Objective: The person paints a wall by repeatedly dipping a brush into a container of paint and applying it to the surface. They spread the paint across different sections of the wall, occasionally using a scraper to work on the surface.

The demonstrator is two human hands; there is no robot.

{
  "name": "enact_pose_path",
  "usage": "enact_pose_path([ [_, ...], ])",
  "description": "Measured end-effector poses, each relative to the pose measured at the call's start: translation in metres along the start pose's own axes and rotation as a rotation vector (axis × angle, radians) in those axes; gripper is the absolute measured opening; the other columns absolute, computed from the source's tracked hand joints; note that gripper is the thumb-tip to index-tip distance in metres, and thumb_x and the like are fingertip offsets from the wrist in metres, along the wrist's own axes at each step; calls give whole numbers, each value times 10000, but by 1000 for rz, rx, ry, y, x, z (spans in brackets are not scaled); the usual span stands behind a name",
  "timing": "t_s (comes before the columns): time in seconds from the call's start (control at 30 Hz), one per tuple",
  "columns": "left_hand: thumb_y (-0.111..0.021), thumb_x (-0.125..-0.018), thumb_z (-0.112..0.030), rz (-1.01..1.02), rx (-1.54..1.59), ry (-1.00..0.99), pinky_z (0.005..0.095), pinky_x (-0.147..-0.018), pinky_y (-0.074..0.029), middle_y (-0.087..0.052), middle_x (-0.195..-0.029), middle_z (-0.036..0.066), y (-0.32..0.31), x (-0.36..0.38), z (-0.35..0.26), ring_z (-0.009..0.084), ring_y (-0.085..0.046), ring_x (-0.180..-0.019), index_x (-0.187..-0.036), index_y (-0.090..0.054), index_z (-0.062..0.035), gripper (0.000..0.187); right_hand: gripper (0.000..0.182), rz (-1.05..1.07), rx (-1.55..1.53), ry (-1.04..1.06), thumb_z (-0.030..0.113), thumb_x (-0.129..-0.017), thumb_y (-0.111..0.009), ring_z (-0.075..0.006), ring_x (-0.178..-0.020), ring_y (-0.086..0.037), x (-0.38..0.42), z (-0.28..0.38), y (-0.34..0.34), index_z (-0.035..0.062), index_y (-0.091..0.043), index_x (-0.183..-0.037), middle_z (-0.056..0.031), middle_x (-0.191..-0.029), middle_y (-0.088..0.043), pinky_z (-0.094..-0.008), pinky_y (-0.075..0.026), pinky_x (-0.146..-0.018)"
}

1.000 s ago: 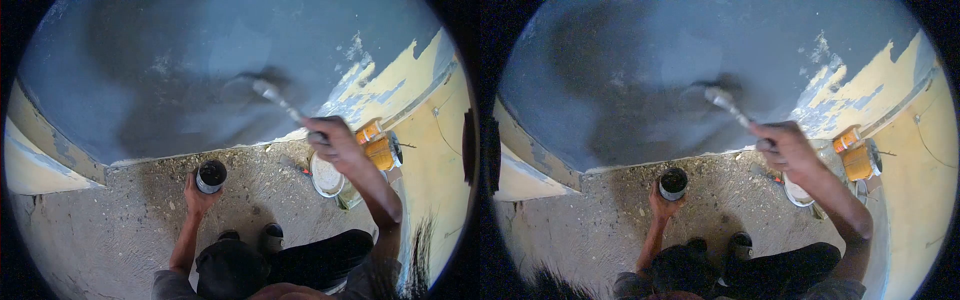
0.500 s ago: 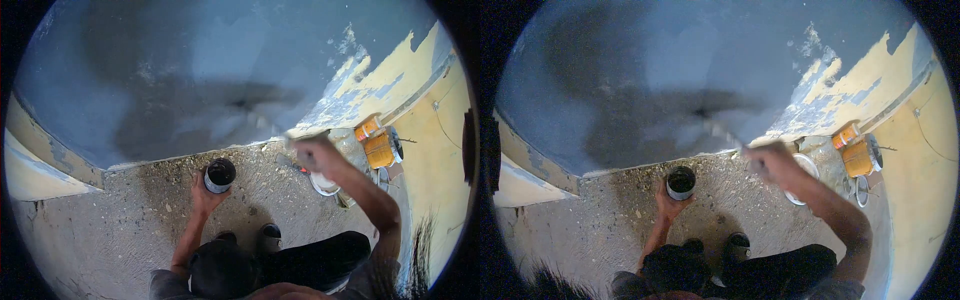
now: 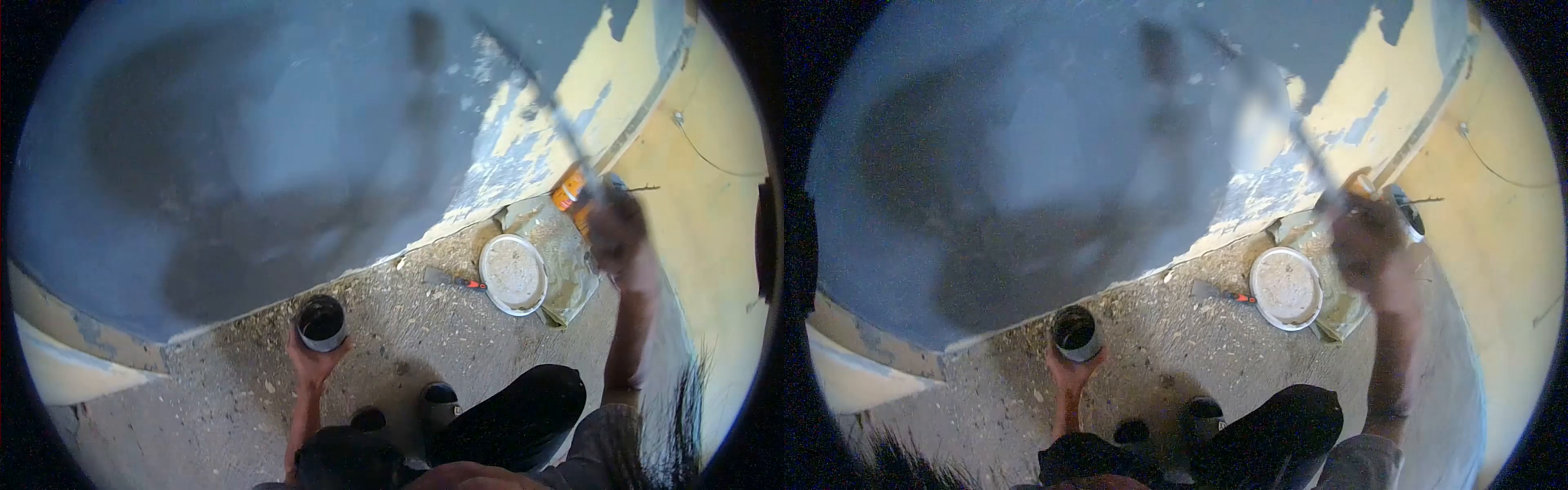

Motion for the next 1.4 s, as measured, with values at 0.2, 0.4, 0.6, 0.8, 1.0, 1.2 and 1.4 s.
enact_pose_path([
  [0.2, -921, -578, -251, 150, -116, -4, 386, -907, -538, -682, -1110, 98, 6, -33, -42, 228, -669, -1003, -1188, -586, -27, 731, 289, 428, 873, 319, 185, -893, -702, -154, -659, -623, 2, -52, -24, 20, -574, -1092, -112, -786, -614, -330, -461, -558],
  [0.4, -935, -533, -221, 344, 333, 250, 385, -925, -529, -684, -1104, 107, -13, -80, -71, 223, -673, -1010, -1178, -591, -38, 754, 279, 307, 1366, 789, 273, -938, -617, -268, -626, -675, -31, -40, -25, 46, -600, -1099, -114, -791, -669, -395, -507, -554],
  [0.6, -958, -502, -262, 857, -81, -367, 390, -951, -510, -636, -1186, 136, -65, -118, -210, 261, -643, -1096, -1250, -558, -64, 871, 244, 123, 1525, 1249, 238, -900, -663, -160, -514, -622, -95, 53, -37, 66, -664, -1073, -55, -741, -654, -297, -479, -445],
  [0.8, -960, -515, -270, 996, 122, -275, 392, -970, -501, -631, -1193, 135, -90, -104, -234, 272, -634, -1114, -1296, -532, -83, 910, 242, -312, 1338, 1092, 34, -824, -701, -237, -572, -671, -110, 121, 53, 22, -687, -1066, -104, -796, -694, -336, -518, -502],
  [1.0, -955, -520, -339, 794, 75, -173, 396, -936, -530, -665, -1137, 117, -91, -78, -175, 266, -672, -1041, -1294, -526, -88, 920, 246, 259, 1359, 1244, 157, -701, -761, -94, -572, -528, -47, 38, -12, 139, -721, -944, 50, -677, -494, -261, -382, -482],
  [1.2, -944, -553, -357, 764, -112, -39, 361, -996, -504, -678, -1142, 82, -91, -56, -167, 213, -658, -1063, -1239, -576, -74, 828, 206, -169, 1372, 1300, 189, -839, -727, -122, -519, -549, -105, 140, -30, 125, -706, -1034, 16, -660, -566, -277, -454, -465],
  [1.4, -944, -529, -372, 728, -36, 2, 368, -924, -548, -682, -1116, 110, -87, -60, -163, 222, -676, -1038, -1221, -564, -60, 849, 145, -214, 1293, 1083, 176, -823, -740, -168, -491, -560, -61, 117, 24, 98, -724, -944, -24, -679, -626, -316, -453, -460],
])
Point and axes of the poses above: each hand's wrist, its own x-axis away from the middle knuckle, its own y-axis out of the back of the hand, z = x × y, the point moved 7 cm from there along -x, towards the middle knuckle
